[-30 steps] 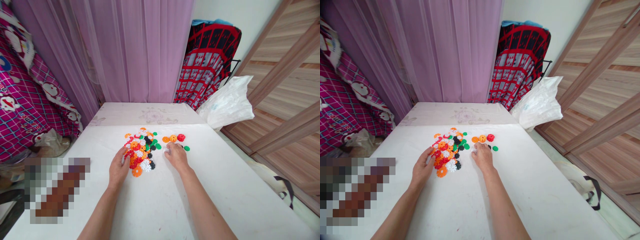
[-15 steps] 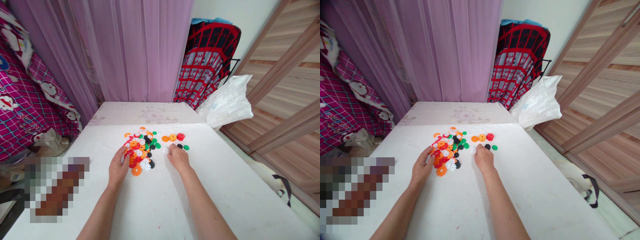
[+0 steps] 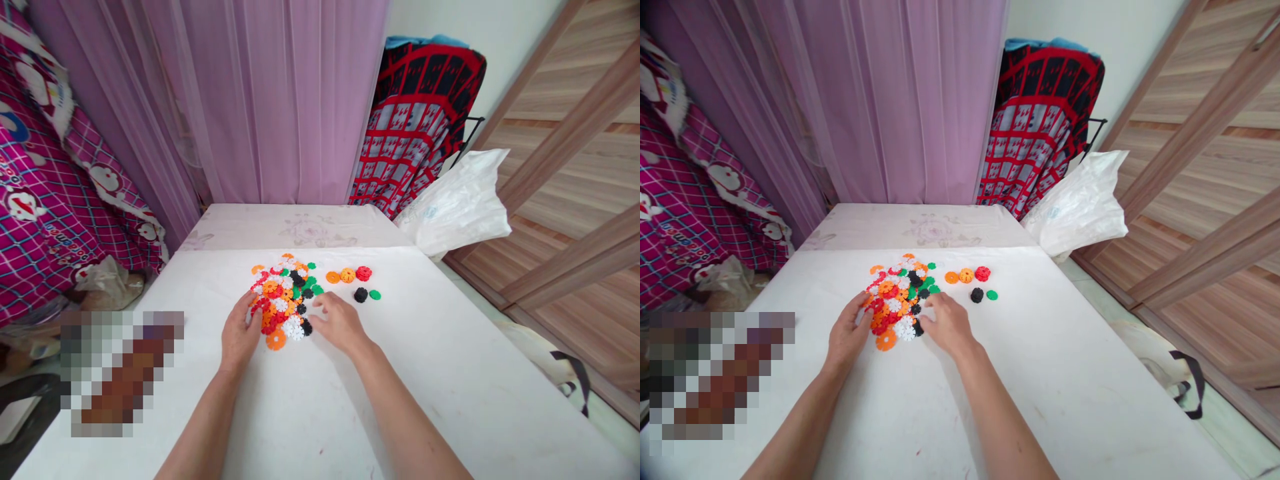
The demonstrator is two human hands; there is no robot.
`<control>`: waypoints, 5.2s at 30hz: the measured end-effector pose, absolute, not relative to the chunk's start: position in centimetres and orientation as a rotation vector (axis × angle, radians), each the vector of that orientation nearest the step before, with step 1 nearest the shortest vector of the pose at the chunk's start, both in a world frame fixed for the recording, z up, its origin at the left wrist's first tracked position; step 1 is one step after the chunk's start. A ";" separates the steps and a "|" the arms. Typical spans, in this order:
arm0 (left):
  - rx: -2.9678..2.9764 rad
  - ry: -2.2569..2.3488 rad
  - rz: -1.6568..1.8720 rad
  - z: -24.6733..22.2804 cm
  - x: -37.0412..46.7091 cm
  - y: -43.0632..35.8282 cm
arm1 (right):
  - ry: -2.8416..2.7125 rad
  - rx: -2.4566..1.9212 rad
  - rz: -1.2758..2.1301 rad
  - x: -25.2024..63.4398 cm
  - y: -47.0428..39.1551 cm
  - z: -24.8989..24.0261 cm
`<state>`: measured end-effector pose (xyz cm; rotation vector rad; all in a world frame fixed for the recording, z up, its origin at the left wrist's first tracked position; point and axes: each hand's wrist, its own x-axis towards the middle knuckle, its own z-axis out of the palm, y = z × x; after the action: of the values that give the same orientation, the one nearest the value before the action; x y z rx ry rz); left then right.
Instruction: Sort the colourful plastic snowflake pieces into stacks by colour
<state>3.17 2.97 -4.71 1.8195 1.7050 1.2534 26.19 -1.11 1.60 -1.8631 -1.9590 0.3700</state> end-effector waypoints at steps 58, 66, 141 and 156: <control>2.491 1.586 0.322 -2.0 6.8 4.3 | -1.336 -1.584 0.458 25.4 -2.6 -4.4; 2.235 2.006 0.724 -3.5 2.5 1.5 | -1.665 -1.819 0.212 23.6 -2.7 -3.5; 1.882 1.819 1.198 -4.1 2.8 4.5 | -1.453 -1.782 -0.129 27.7 -0.4 -4.8; 1.875 1.801 1.244 -4.1 3.0 4.4 | -1.793 -1.687 0.003 25.9 -2.7 -4.3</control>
<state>2.99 4.44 -4.13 1.8752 1.8014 1.2442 25.86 -2.71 -4.34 -1.6874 -1.7926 0.0032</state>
